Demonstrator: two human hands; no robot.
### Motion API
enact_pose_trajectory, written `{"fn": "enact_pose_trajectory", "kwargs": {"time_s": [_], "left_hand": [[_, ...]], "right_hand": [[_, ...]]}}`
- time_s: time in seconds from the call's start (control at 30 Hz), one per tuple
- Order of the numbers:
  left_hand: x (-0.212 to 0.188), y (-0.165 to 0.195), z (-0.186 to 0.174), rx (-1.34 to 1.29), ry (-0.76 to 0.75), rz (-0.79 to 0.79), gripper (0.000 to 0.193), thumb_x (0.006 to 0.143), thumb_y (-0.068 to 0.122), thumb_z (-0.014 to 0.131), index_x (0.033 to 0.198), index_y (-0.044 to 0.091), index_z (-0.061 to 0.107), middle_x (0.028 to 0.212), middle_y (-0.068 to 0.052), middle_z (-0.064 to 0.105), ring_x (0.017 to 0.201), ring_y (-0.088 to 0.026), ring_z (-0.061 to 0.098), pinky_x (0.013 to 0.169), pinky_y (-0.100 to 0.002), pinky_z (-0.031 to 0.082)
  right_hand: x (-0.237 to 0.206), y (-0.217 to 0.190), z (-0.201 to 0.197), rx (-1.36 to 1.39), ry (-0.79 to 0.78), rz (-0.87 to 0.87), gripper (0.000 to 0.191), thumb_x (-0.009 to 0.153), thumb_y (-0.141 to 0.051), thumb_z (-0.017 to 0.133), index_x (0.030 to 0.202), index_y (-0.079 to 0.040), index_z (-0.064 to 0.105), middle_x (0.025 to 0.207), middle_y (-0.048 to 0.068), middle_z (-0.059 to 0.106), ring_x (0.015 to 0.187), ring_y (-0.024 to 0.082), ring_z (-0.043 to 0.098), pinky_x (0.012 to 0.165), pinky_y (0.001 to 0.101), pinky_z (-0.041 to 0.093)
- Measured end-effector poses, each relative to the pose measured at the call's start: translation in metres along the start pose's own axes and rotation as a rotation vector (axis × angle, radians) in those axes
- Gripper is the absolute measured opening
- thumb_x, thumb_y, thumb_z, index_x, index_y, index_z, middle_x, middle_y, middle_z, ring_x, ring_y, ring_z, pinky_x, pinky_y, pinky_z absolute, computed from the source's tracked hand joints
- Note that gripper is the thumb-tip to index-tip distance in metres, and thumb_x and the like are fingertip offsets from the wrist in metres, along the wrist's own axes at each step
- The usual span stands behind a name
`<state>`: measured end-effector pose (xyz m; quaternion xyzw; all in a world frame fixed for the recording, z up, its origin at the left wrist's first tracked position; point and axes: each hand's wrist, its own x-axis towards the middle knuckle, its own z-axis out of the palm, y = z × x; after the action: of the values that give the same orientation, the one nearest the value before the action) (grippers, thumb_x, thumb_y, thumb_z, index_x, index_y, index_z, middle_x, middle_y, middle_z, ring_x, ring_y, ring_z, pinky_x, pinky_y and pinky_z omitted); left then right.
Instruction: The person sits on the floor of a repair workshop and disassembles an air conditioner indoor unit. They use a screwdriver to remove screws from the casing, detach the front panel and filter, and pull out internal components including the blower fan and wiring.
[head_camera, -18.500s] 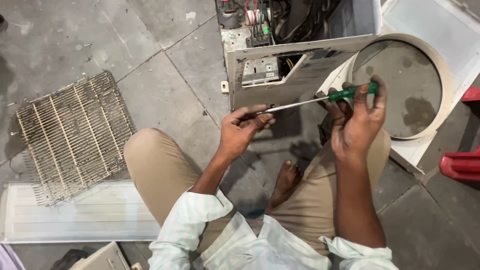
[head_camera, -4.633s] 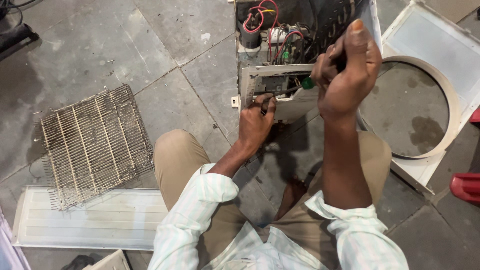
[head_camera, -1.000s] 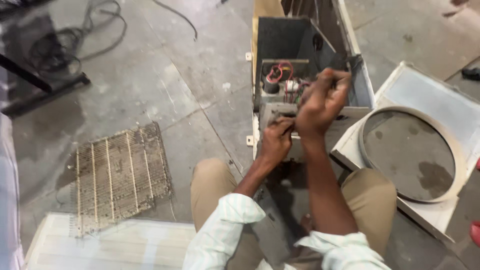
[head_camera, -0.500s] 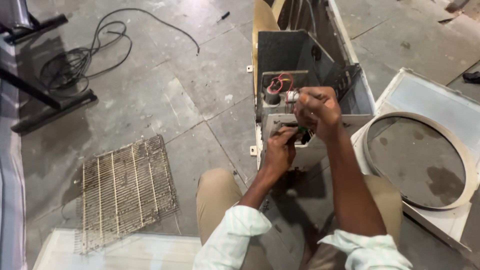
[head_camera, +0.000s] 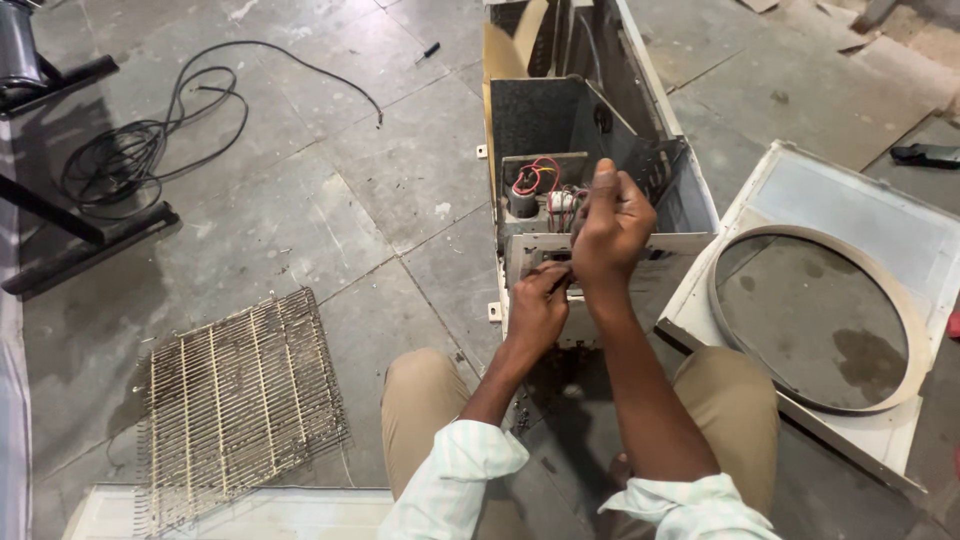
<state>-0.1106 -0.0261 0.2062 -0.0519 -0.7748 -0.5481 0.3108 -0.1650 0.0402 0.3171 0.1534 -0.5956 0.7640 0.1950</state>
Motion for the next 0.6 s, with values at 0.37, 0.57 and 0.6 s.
{"fn": "enact_pose_trajectory", "kwargs": {"time_s": [0.37, 0.57, 0.6], "left_hand": [[-0.007, -0.010, 0.009, -0.009, -0.021, 0.052, 0.036, 0.083, -0.014, 0.055, 0.114, -0.004, 0.069, 0.111, -0.021, 0.073, 0.103, -0.036, 0.074, 0.090, -0.038, 0.059], [-0.004, -0.012, 0.009, -0.063, -0.057, 0.031, 0.029, 0.086, -0.013, 0.056, 0.111, -0.004, 0.069, 0.106, -0.019, 0.074, 0.099, -0.034, 0.075, 0.089, -0.037, 0.059], [-0.003, -0.011, 0.009, -0.056, -0.057, 0.032, 0.028, 0.086, -0.013, 0.057, 0.109, -0.004, 0.069, 0.107, -0.019, 0.075, 0.099, -0.034, 0.075, 0.089, -0.038, 0.059]], "right_hand": [[0.035, -0.017, -0.055, 0.101, -0.793, 0.277, 0.043, 0.100, -0.017, 0.065, 0.061, -0.008, 0.051, 0.054, -0.002, 0.045, 0.047, 0.006, 0.039, 0.045, 0.0264, 0.030], [0.043, -0.007, -0.056, 0.130, -0.888, 0.348, 0.044, 0.102, -0.014, 0.068, 0.062, -0.006, 0.051, 0.058, -0.004, 0.042, 0.051, 0.004, 0.034, 0.046, 0.0265, 0.025], [0.041, -0.007, -0.055, 0.130, -0.763, 0.347, 0.041, 0.102, -0.015, 0.065, 0.063, -0.005, 0.053, 0.056, -0.003, 0.043, 0.049, 0.005, 0.035, 0.044, 0.0268, 0.025]]}}
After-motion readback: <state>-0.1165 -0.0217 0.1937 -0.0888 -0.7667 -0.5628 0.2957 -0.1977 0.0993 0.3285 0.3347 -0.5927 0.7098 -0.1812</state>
